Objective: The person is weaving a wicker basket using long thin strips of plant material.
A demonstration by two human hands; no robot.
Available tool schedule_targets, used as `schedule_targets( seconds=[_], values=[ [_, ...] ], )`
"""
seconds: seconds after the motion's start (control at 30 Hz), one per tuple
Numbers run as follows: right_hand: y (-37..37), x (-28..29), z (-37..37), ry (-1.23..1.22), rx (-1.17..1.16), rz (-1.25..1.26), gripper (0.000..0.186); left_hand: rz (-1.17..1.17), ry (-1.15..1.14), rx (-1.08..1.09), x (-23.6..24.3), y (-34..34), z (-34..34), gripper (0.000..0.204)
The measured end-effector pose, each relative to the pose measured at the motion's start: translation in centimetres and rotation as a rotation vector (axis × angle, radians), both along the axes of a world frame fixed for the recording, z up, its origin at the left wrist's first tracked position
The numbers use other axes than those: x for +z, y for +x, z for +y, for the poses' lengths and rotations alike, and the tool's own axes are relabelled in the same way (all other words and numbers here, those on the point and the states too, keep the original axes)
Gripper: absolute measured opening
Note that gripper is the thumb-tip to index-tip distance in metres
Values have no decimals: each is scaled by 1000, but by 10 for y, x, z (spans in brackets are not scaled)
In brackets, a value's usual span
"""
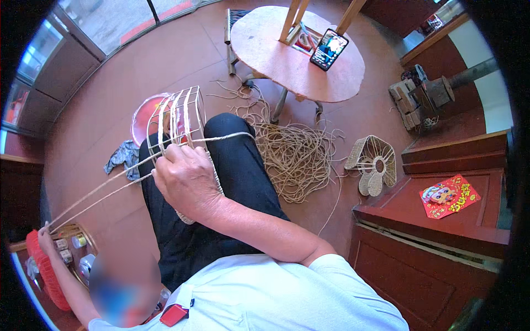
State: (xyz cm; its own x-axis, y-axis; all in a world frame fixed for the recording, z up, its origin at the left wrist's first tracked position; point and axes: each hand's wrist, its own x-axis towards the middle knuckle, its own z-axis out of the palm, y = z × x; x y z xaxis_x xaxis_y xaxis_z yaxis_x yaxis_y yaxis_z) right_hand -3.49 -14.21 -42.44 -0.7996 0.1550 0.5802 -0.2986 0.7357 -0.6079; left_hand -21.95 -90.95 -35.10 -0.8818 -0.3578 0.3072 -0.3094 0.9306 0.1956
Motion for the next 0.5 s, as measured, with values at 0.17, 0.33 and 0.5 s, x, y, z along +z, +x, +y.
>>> schedule_targets(
  seconds=[0.17,0.33,0.5],
  values=[
    [-1,-10,21,30,-84,-53,19,-224,-49,-599,-89,-42,198,86],
    [-2,-9,16,8,-104,-20,18,-262,565,-1036,-51,88,558,58],
    [-6,-14,-2,40,-122,-65,20,-158,684,-1073,-80,93,603,26]
  ],
)
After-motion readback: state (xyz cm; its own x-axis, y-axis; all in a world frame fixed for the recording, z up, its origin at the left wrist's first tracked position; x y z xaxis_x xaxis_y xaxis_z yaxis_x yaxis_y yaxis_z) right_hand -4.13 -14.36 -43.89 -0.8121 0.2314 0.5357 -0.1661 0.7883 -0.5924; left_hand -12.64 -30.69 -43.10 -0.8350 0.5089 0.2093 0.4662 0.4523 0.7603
